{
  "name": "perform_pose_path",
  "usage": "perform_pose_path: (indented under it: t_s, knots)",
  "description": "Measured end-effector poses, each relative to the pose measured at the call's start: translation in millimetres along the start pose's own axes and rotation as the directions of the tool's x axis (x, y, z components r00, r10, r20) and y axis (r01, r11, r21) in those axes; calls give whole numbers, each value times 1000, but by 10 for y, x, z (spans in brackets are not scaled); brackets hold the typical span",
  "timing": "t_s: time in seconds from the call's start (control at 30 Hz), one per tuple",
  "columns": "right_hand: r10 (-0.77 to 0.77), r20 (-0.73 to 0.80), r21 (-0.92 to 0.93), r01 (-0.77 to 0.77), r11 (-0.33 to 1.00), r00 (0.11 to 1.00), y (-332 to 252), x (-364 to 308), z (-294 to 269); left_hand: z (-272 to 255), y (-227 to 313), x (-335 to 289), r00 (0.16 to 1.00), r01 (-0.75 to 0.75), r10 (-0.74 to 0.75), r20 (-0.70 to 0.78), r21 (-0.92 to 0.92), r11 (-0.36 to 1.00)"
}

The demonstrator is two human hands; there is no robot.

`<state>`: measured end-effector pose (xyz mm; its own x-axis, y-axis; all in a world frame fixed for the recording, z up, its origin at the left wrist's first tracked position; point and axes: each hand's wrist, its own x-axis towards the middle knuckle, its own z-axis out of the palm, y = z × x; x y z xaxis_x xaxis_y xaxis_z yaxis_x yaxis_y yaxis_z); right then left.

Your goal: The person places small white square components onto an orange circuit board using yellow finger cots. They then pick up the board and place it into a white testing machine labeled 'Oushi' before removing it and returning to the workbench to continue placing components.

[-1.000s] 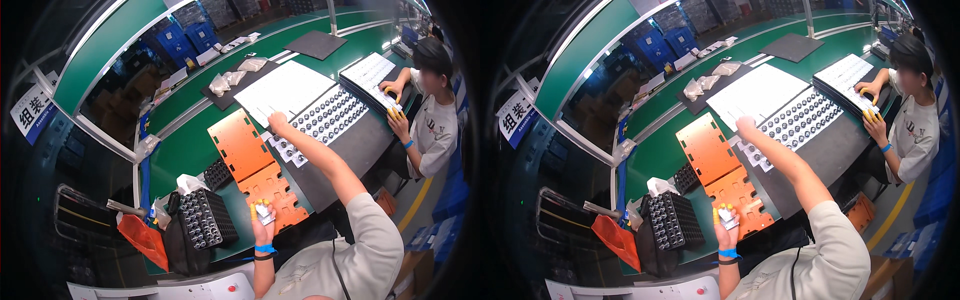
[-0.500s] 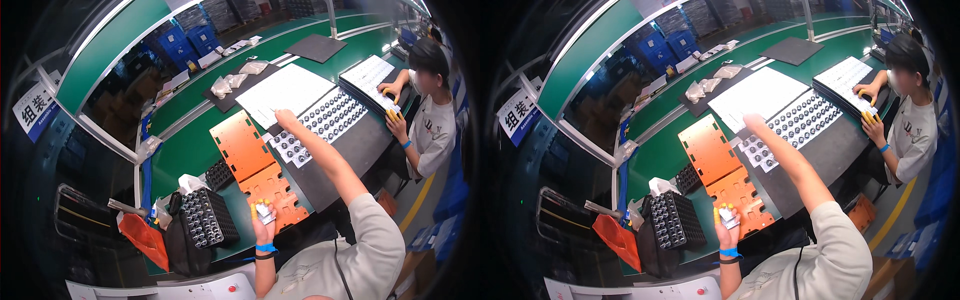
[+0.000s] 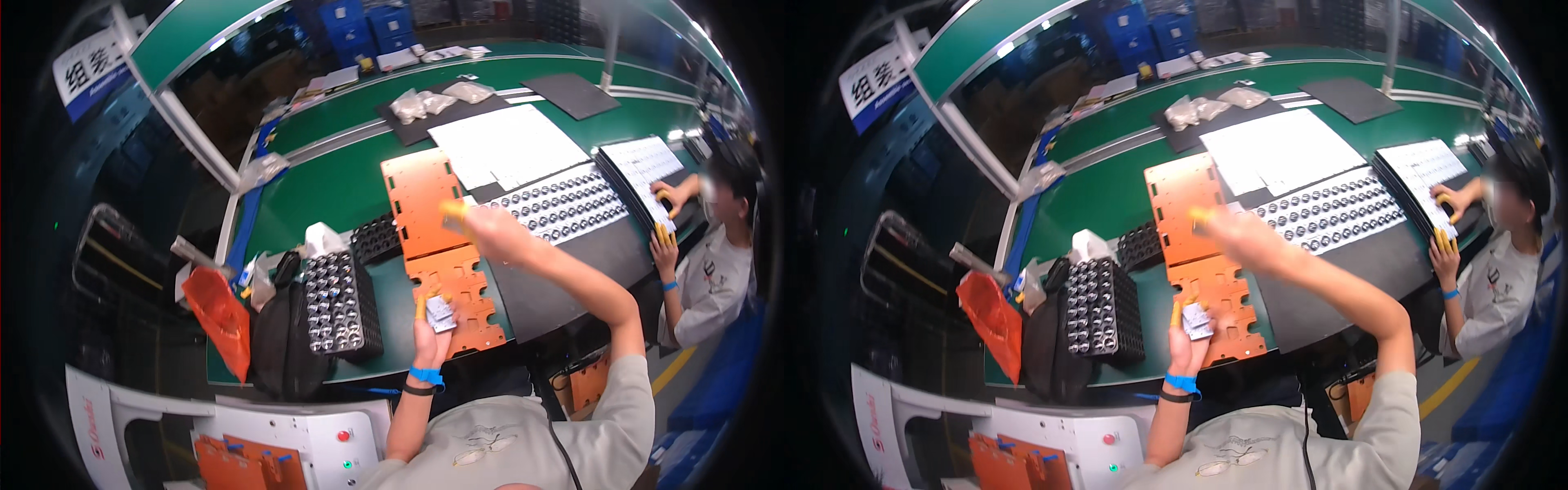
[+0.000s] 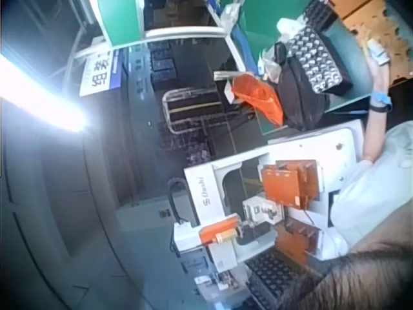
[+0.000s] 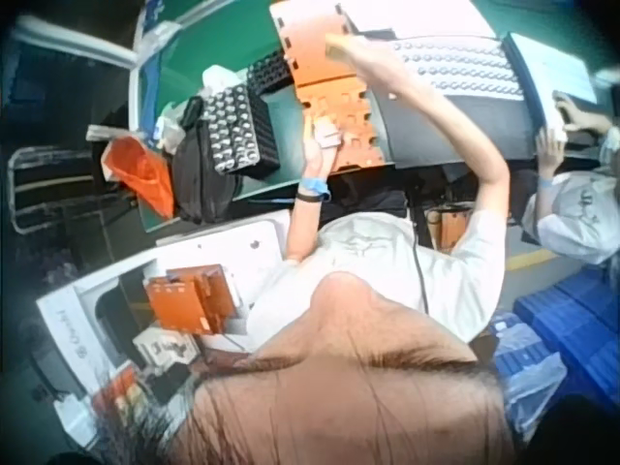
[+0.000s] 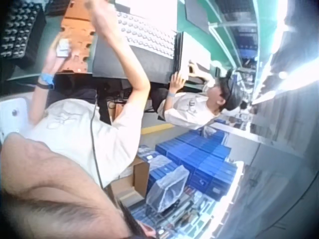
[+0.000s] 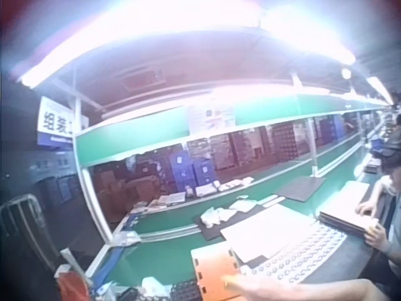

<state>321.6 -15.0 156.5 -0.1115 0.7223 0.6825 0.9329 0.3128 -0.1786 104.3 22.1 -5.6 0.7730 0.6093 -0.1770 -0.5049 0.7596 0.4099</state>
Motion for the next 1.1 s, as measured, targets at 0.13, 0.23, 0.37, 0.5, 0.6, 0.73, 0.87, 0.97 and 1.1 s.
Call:
perform_pose_path:
  t_s: [0.13, 0.23, 0.37, 0.5, 0.6, 0.73, 0.87, 0.97, 1.1]
  knots:
    - [-117, 345, -90, 157, 984, 931, -894, -280, 4, 505, 136, -183, 1000, 3, -4, -11, -18, 1000]
    - [-109, 456, -170, 207, 963, 883, -1032, -496, 246, 439, 99, -237, 999, -19, 20, 42, -6, 1000]
    - [74, 547, -24, -73, 997, 834, -1187, -268, 329, 283, 152, -353, 995, 0, -7, -99, -72, 997]
    - [73, 361, 25, -88, 996, 930, -1276, 1, 569, 167, 198, -541, 991, -121, 117, -68, -56, 991]
    - [92, 227, 161, -131, 978, 969, -1343, 395, 824, -94, 217, -627, 992, -125, 122, -28, -137, 983]
    - [156, 210, 119, -183, 976, 965, -1359, 732, 1210, 61, 274, -810, 990, -139, 128, -65, -211, 968]
    - [222, 287, 29, -240, 970, 932, -1427, 926, 1345, -4, 319, -922, 993, -118, 118, -10, -216, 969]
    - [220, 254, 12, -230, 973, 942, -1374, 929, 1475, -4, 340, -982, 996, -94, 93, -16, -221, 971]
    - [227, 272, 21, -242, 970, 935, -1389, 979, 1417, 74, 371, -1069, 996, -65, 77, 43, -239, 969]
